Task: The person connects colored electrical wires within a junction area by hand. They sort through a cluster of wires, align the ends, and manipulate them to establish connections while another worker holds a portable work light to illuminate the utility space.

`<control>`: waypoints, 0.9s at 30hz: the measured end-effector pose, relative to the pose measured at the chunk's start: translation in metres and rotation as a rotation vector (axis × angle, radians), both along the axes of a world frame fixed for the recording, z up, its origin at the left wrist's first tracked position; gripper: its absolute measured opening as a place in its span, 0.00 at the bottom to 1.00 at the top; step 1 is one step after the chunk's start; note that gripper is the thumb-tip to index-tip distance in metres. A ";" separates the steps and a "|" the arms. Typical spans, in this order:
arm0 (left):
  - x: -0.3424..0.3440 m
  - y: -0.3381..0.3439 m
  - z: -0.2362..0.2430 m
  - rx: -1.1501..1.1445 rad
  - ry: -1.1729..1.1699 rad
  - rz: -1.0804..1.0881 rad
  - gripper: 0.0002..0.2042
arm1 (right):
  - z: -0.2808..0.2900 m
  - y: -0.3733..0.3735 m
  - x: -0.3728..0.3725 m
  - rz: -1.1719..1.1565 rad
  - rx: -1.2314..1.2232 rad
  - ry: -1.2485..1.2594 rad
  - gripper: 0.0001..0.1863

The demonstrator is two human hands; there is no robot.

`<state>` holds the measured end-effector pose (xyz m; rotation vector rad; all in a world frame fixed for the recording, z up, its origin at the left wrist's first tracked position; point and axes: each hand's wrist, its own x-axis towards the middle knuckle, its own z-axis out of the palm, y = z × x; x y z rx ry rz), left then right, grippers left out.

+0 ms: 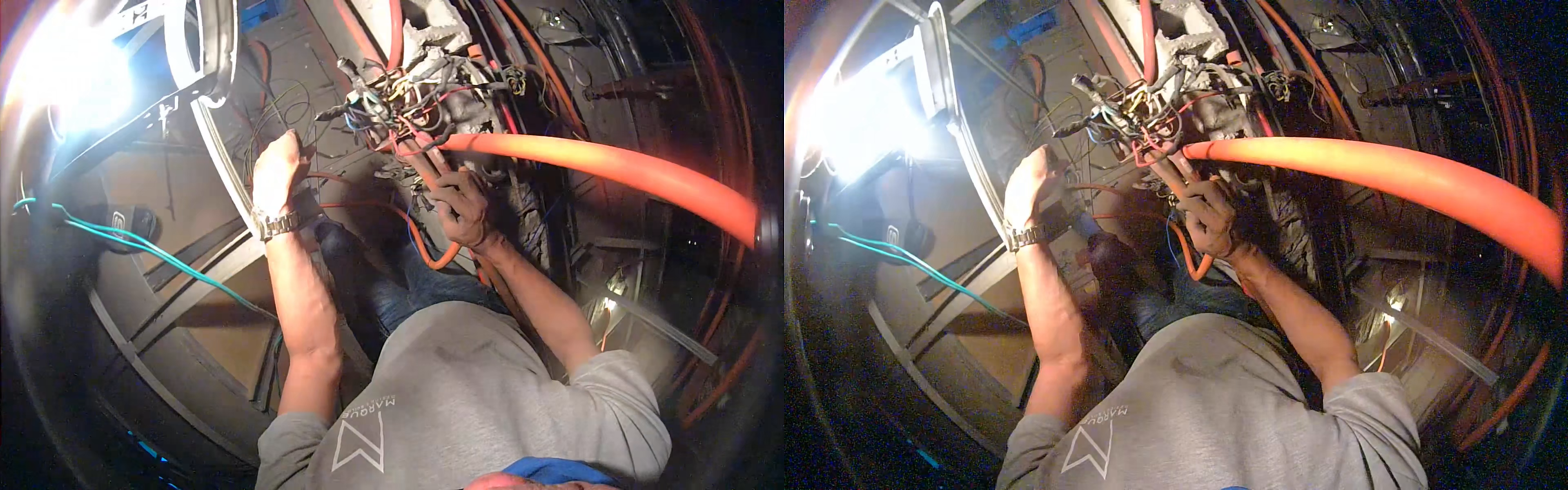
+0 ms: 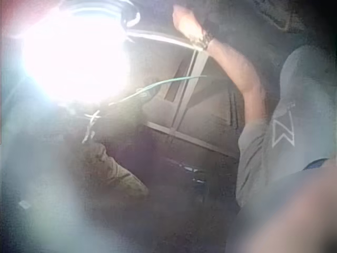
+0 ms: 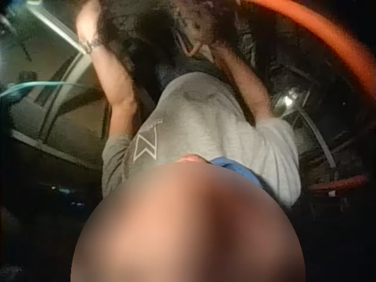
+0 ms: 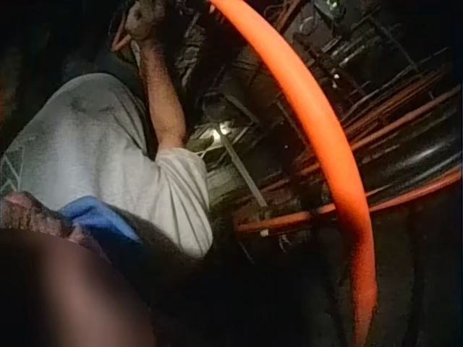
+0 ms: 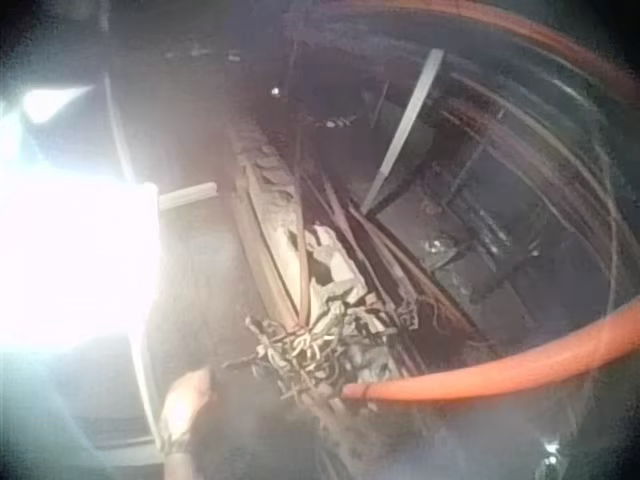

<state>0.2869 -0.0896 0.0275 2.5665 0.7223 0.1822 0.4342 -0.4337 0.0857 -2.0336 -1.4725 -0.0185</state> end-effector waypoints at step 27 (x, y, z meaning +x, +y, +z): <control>0.072 -0.077 0.060 -1.150 -0.501 0.149 0.33 | -0.009 -0.001 -0.003 0.001 0.044 0.151 0.14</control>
